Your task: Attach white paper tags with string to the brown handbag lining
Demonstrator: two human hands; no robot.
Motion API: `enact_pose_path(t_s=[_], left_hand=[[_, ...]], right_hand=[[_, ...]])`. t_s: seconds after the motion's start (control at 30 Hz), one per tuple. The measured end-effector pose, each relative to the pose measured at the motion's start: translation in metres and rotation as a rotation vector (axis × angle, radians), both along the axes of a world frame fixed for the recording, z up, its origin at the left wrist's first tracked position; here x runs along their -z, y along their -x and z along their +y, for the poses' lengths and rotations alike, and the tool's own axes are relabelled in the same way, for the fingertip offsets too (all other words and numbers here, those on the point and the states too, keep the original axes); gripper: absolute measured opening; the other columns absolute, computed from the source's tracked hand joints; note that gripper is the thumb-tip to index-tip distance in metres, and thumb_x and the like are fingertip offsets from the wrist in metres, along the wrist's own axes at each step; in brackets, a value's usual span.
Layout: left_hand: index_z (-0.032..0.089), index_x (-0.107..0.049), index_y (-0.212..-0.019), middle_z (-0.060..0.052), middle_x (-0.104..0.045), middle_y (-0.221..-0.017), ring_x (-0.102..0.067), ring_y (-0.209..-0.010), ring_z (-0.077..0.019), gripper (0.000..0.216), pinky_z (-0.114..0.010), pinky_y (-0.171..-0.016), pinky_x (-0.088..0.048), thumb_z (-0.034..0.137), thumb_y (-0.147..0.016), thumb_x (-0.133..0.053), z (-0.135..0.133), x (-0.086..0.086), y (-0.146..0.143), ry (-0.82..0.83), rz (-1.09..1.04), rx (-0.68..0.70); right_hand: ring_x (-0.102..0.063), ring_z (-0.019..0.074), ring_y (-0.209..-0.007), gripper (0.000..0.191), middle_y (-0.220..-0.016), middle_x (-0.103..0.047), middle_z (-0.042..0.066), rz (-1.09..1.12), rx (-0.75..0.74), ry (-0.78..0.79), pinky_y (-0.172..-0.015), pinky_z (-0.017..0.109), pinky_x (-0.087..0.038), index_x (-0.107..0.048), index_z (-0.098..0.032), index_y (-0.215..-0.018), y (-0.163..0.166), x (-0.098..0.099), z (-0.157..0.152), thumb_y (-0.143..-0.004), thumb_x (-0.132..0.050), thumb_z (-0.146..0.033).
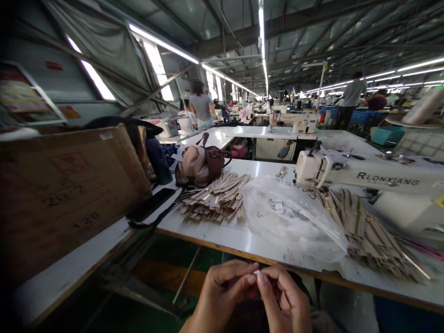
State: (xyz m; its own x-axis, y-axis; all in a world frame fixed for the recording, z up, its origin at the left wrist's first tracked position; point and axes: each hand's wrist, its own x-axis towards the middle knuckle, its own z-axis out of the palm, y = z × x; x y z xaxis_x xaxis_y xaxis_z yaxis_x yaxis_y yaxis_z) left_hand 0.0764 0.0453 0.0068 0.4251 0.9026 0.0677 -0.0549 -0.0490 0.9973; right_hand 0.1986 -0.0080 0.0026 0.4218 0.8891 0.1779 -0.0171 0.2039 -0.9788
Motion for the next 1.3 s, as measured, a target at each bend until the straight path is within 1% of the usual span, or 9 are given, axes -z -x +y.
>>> enact_pose_path(t_s=[0.1,0.2,0.37,0.5,0.63,0.77,0.9,1.03,1.3], left_hand=[[0.018,-0.076,-0.092,-0.008,-0.071,-0.085,-0.066,-0.068,-0.0164,0.022,-0.023,-0.061,-0.055,0.034,-0.077,-0.069,-0.002,-0.001,-0.004,0.135,-0.078,-0.021],[0.016,-0.076,-0.09,-0.007,-0.072,-0.077,-0.063,-0.06,-0.0127,0.023,-0.022,-0.06,-0.054,0.032,-0.074,-0.073,-0.002,-0.003,-0.007,0.249,-0.164,-0.045],[0.014,-0.076,-0.085,-0.005,-0.071,-0.064,-0.061,-0.055,-0.0098,0.021,-0.018,-0.057,-0.051,0.03,-0.072,-0.074,-0.001,-0.006,-0.009,0.313,-0.225,-0.043],[0.014,-0.076,-0.088,-0.005,-0.072,-0.067,-0.062,-0.057,-0.0102,0.021,-0.018,-0.058,-0.051,0.029,-0.073,-0.074,-0.001,-0.003,-0.009,0.319,-0.23,-0.036],[0.014,-0.075,-0.09,-0.006,-0.073,-0.071,-0.061,-0.057,-0.0097,0.022,-0.019,-0.06,-0.051,0.03,-0.074,-0.073,0.0,0.0,-0.008,0.329,-0.209,-0.039],[0.013,-0.075,-0.089,-0.005,-0.072,-0.07,-0.059,-0.057,-0.0083,0.022,-0.017,-0.058,-0.049,0.03,-0.075,-0.073,0.001,0.001,-0.008,0.349,-0.218,-0.021],[0.011,-0.074,-0.083,-0.003,-0.067,-0.064,-0.054,-0.054,-0.0044,0.02,-0.013,-0.055,-0.044,0.03,-0.078,-0.071,0.003,-0.001,-0.008,0.482,-0.282,0.037],[0.009,-0.073,-0.081,-0.004,-0.066,-0.067,-0.051,-0.053,-0.0025,0.02,-0.011,-0.057,-0.043,0.029,-0.078,-0.071,0.005,-0.005,-0.009,0.584,-0.321,0.08],[0.009,-0.074,-0.083,-0.005,-0.067,-0.071,-0.053,-0.058,-0.0038,0.021,-0.012,-0.059,-0.044,0.028,-0.078,-0.071,0.005,-0.012,-0.009,0.565,-0.275,0.12]], right_hand=[[-0.065,0.0187,-0.068,0.018,-0.075,-0.067,0.007,-0.081,-0.036,-0.048,-0.061,0.024,-0.057,-0.066,-0.016,-0.082,-0.005,0.006,0.001,-0.082,-0.062,-0.033],[-0.067,0.0202,-0.073,0.015,-0.086,-0.069,0.01,-0.114,-0.035,-0.066,-0.065,0.027,-0.059,-0.066,-0.016,-0.09,-0.006,0.012,0.001,-0.084,-0.06,-0.028],[-0.068,0.0202,-0.075,0.018,-0.093,-0.069,0.008,-0.14,0.035,-0.116,-0.067,0.029,-0.06,-0.067,-0.019,-0.098,-0.006,0.018,0.0,-0.082,-0.063,-0.024],[-0.066,0.0201,-0.082,0.017,-0.093,-0.068,0.007,-0.323,0.084,-0.182,-0.071,0.028,-0.058,-0.069,-0.021,-0.097,-0.009,0.018,0.001,-0.083,-0.061,-0.021],[-0.065,0.0181,-0.083,0.021,-0.092,-0.066,0.006,-0.432,0.066,-0.213,-0.07,0.026,-0.056,-0.068,-0.022,-0.102,-0.012,0.017,0.001,-0.084,-0.058,-0.016],[-0.063,0.017,-0.085,0.024,-0.094,-0.064,0.005,-0.423,0.038,-0.205,-0.071,0.025,-0.056,-0.066,-0.024,-0.106,-0.014,0.019,0.0,-0.085,-0.058,-0.015],[-0.064,0.016,-0.085,0.027,-0.097,-0.064,0.004,-0.374,-0.018,-0.171,-0.074,0.026,-0.056,-0.064,-0.026,-0.111,-0.019,0.023,-0.001,-0.087,-0.056,-0.015],[-0.064,0.0129,-0.079,0.028,-0.093,-0.063,0.002,-0.462,-0.001,-0.202,-0.068,0.021,-0.054,-0.065,-0.027,-0.111,-0.023,0.024,-0.001,-0.086,-0.058,-0.014],[-0.062,0.0109,-0.072,0.025,-0.091,-0.063,0.001,-0.515,0.036,-0.211,-0.068,0.021,-0.053,-0.066,-0.026,-0.106,-0.024,0.021,0.0,-0.086,-0.058,-0.013]])
